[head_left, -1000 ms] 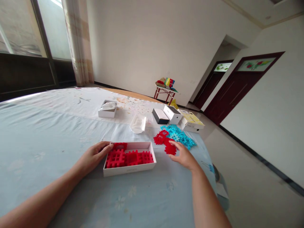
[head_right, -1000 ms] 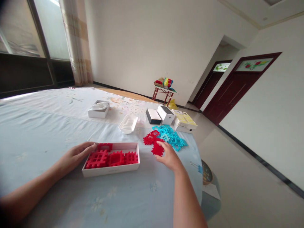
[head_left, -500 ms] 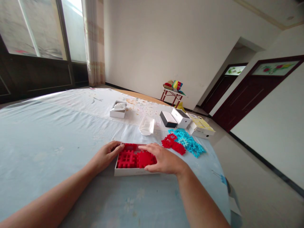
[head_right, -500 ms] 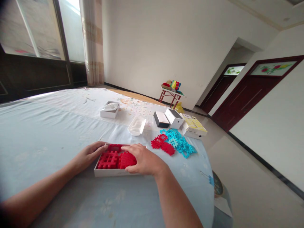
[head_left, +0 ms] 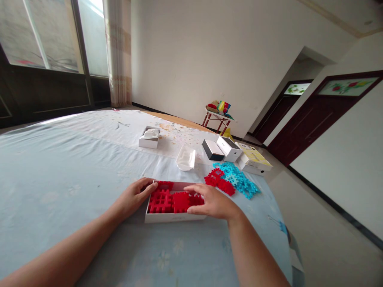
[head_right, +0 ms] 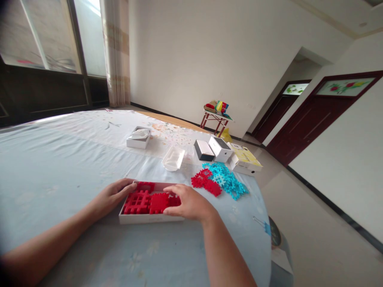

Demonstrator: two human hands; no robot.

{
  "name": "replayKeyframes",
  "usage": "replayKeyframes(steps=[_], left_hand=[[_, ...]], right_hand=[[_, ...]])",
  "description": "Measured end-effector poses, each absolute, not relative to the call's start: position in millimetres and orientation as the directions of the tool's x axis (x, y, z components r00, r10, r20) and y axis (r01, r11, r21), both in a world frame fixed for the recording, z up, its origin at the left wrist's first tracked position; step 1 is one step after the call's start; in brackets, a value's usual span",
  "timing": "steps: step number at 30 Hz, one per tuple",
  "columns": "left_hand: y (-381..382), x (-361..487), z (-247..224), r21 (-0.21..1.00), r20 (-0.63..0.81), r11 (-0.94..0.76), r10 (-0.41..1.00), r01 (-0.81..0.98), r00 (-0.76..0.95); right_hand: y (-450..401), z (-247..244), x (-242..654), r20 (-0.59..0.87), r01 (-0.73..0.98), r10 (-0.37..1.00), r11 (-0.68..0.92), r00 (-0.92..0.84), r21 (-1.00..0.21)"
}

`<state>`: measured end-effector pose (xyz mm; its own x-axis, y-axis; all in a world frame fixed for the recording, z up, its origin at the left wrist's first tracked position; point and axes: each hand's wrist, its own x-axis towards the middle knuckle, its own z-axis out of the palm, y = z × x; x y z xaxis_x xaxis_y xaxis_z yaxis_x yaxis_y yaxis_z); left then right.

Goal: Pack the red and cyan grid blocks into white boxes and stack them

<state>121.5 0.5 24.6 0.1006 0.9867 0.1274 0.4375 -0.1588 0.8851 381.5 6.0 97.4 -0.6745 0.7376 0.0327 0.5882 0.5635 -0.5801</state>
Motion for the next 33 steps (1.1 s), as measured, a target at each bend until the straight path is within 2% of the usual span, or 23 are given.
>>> replayKeyframes(steps=[7,10,13,16,19,21,27,33], left_hand=[[1.5,120.1,24.6,0.884,0.11,-0.15,0.987,0.442,0.115],[3.0,118.4,22.9,0.879,0.091,-0.135,0.989,0.456,0.117],[4.5,116.6,21.2,0.875,0.073,-0.115,0.992,0.469,0.107],[5.4,115.7,20.3,0.874,0.064,-0.103,0.993,0.474,0.099],[6.5,115.6,19.8,0.877,0.056,-0.097,0.993,0.471,0.1],[7.1,115.6,19.7,0.878,0.064,-0.103,0.993,0.468,0.1],[6.6,115.6,21.8,0.869,0.072,-0.117,0.991,0.48,0.112],[7.2,115.5,21.9,0.866,0.077,-0.127,0.989,0.484,0.123]], right_hand=[[4.2,98.2,376.3,0.078,0.561,0.721,0.598,-0.689,-0.573],[11.5,98.5,386.8,0.119,0.539,0.736,0.586,-0.667,-0.605],[31.5,91.0,413.0,0.222,0.566,0.848,0.494,-0.481,-0.66],[56.2,74.4,451.6,0.299,0.683,0.94,0.328,-0.166,-0.652],[72.3,55.1,487.6,0.209,0.838,0.978,0.092,0.027,-0.538],[76.2,44.8,503.4,0.15,0.876,0.986,0.01,0.071,-0.483],[77.7,27.8,516.2,0.099,0.919,0.989,-0.067,0.114,-0.388],[79.4,17.3,518.9,0.094,0.916,0.989,-0.065,0.11,-0.395]])
